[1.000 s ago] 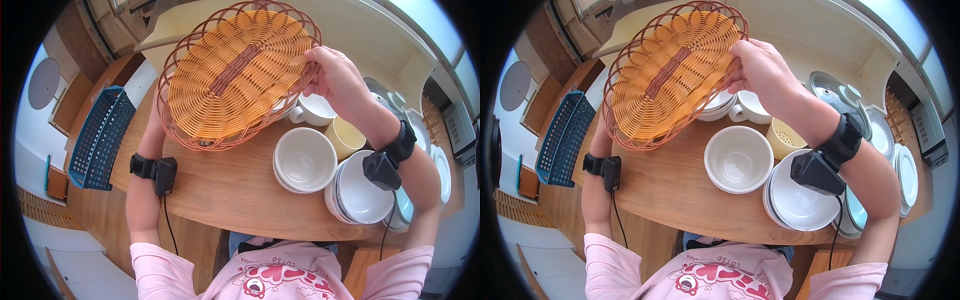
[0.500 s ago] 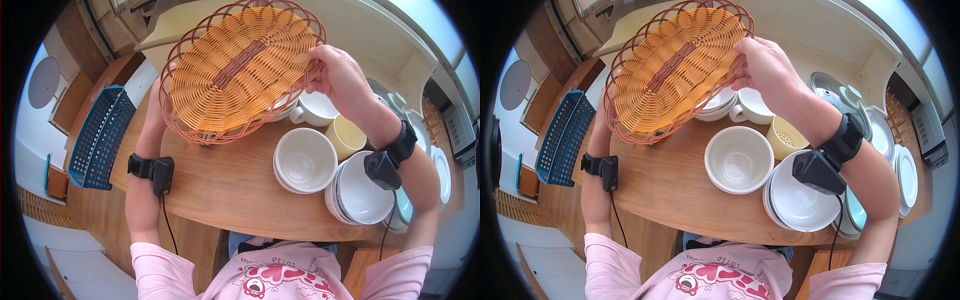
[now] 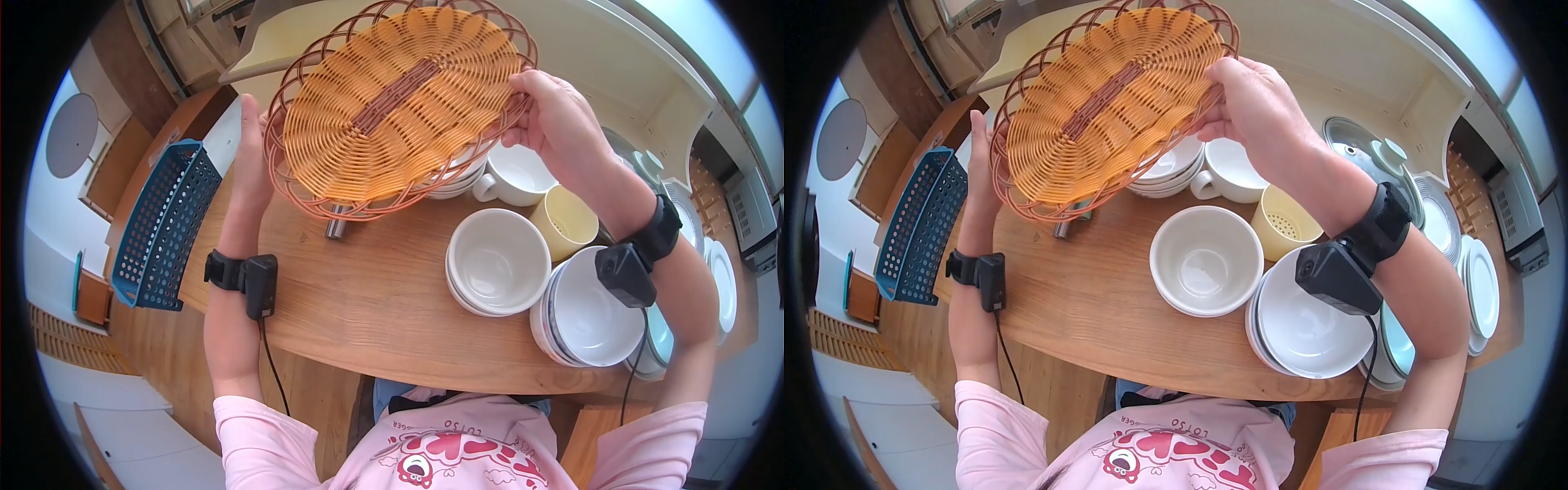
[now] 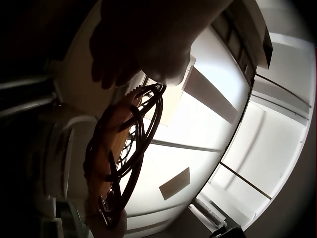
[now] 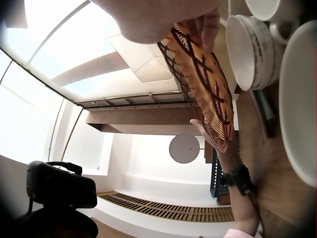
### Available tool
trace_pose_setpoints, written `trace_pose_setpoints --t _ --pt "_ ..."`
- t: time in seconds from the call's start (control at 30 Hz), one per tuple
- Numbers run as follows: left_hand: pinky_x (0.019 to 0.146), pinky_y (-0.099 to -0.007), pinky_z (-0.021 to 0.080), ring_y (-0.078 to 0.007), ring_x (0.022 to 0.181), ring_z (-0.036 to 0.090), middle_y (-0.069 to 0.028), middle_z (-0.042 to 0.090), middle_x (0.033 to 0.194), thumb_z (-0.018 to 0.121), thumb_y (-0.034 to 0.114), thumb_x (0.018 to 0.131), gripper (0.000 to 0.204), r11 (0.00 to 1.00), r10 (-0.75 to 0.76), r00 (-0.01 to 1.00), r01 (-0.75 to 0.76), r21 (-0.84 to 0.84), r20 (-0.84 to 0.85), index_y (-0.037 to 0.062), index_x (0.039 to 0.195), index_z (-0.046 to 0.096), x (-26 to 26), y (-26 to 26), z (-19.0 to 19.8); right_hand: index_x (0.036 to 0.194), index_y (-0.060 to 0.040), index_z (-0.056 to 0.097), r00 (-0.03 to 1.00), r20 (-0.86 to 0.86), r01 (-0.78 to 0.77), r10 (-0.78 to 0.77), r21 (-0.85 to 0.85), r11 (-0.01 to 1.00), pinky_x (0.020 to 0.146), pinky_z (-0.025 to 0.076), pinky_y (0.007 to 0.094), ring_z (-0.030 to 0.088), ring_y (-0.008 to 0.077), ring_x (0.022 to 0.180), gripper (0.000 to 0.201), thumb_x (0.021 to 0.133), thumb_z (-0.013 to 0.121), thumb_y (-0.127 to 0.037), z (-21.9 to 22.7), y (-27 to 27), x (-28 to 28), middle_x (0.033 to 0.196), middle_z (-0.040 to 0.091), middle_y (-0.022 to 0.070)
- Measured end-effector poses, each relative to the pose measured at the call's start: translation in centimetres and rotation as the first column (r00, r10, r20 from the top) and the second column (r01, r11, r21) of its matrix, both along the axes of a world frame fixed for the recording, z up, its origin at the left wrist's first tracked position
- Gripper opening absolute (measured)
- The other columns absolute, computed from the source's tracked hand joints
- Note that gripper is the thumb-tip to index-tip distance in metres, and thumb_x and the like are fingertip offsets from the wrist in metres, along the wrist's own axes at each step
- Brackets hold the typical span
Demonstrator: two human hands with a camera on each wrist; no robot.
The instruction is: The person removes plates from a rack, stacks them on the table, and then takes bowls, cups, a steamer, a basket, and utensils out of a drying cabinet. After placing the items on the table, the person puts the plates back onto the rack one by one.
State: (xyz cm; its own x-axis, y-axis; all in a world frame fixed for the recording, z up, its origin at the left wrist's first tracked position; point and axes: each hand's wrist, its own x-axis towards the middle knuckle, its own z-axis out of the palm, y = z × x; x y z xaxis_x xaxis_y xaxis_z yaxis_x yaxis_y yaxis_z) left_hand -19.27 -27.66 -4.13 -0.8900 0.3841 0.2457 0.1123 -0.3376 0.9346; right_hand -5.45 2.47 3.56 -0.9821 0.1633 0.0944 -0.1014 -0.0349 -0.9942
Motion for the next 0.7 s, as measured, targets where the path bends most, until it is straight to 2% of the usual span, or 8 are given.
trace_pose_setpoints --t 0.1,0.2,0.33,0.4,0.5,0.57,0.67,0.7 --pt "0.085 -0.0236 0.046 -0.0121 0.096 0.060 -0.0055 0.065 0.103 0.041 0.049 0.098 0.055 0.994 0.106 0.993 -0.108 -0.035 -0.045 -0.0010 0.116 0.058 1.1 0.6 0.3 0.101 0.0014 0.052 1.000 0.002 0.014 -0.014 0.015 1.000 0.063 0.050 0.0290 0.062 0.0175 0.070 0.023 0.095 0.040 -0.017 0.0 0.1 -0.1 0.087 0.064 0.0137" --pt "0.083 -0.0226 0.046 -0.0111 0.097 0.060 -0.0046 0.064 0.105 0.049 0.032 0.097 0.040 0.970 0.046 0.971 -0.099 -0.221 -0.233 -0.0007 0.117 0.057 2.8 1.1 1.5 0.105 0.0030 0.051 1.000 0.002 0.010 -0.010 0.044 0.999 0.067 0.051 0.0311 0.063 0.0208 0.074 0.026 0.094 0.038 -0.017 0.0 0.6 -0.4 0.092 0.063 0.0171" --pt "0.082 -0.0229 0.048 -0.0107 0.096 0.061 -0.0057 0.064 0.107 0.053 0.019 0.093 0.033 0.964 0.060 0.972 -0.116 -0.241 -0.226 -0.0028 0.117 0.056 1.6 0.1 1.4 0.109 0.0031 0.051 0.999 -0.022 -0.033 0.034 0.059 0.998 0.065 0.052 0.0299 0.064 0.0211 0.076 0.031 0.097 0.041 -0.024 -0.1 0.4 -0.6 0.093 0.063 0.0170" --pt "0.084 -0.0262 0.050 -0.0145 0.098 0.062 -0.0093 0.063 0.111 0.051 0.017 0.092 0.033 0.999 0.044 0.992 -0.046 -0.016 -0.118 -0.0055 0.117 0.054 1.3 -0.5 1.7 0.109 0.0027 0.052 0.995 -0.049 -0.088 0.091 0.063 0.994 0.064 0.052 0.0281 0.065 0.0197 0.077 0.036 0.097 0.043 -0.030 0.2 -0.2 -0.6 0.093 0.063 0.0160" --pt "0.089 -0.0291 0.050 -0.0186 0.101 0.063 -0.0130 0.063 0.112 0.048 0.014 0.093 0.033 0.988 0.101 0.989 -0.086 0.129 -0.109 -0.0074 0.118 0.053 0.8 -2.7 2.5 0.115 0.0030 0.050 0.987 -0.082 -0.130 0.137 0.078 0.988 0.064 0.052 0.0260 0.065 0.0182 0.079 0.047 0.096 0.047 -0.040 0.9 -1.0 -0.7 0.093 0.064 0.0154" --pt "0.093 -0.0336 0.050 -0.0214 0.106 0.061 -0.0154 0.061 0.116 0.047 0.013 0.095 0.032 0.991 0.005 0.993 0.011 0.137 -0.122 -0.0060 0.120 0.051 1.2 -4.6 3.0 0.121 0.0036 0.048 0.987 -0.092 -0.120 0.128 0.087 0.989 0.065 0.052 0.0258 0.065 0.0180 0.080 0.055 0.095 0.048 -0.045 1.1 -1.2 -1.0 0.094 0.063 0.0158" --pt "0.081 -0.0316 0.053 -0.0193 0.098 0.064 -0.0138 0.061 0.114 0.047 0.016 0.096 0.031 0.963 0.170 0.983 -0.150 0.223 -0.076 -0.0042 0.119 0.052 1.2 -7.4 3.5 0.128 0.0048 0.042 0.982 -0.116 -0.127 0.150 0.188 0.974 0.067 0.052 0.0258 0.064 0.0169 0.082 0.062 0.094 0.049 -0.046 1.1 -1.0 -1.7 0.096 0.063 0.0159" --pt "0.075 -0.0303 0.052 -0.0176 0.093 0.063 -0.0120 0.062 0.111 0.046 0.017 0.096 0.030 0.920 0.344 0.937 -0.323 0.223 -0.061 -0.0033 0.117 0.053 0.1 -9.2 3.3 0.128 0.0047 0.043 0.984 -0.099 -0.120 0.148 0.242 0.963 0.068 0.052 0.0261 0.063 0.0167 0.084 0.061 0.094 0.050 -0.045 0.9 -1.0 -1.9 0.096 0.063 0.0154"
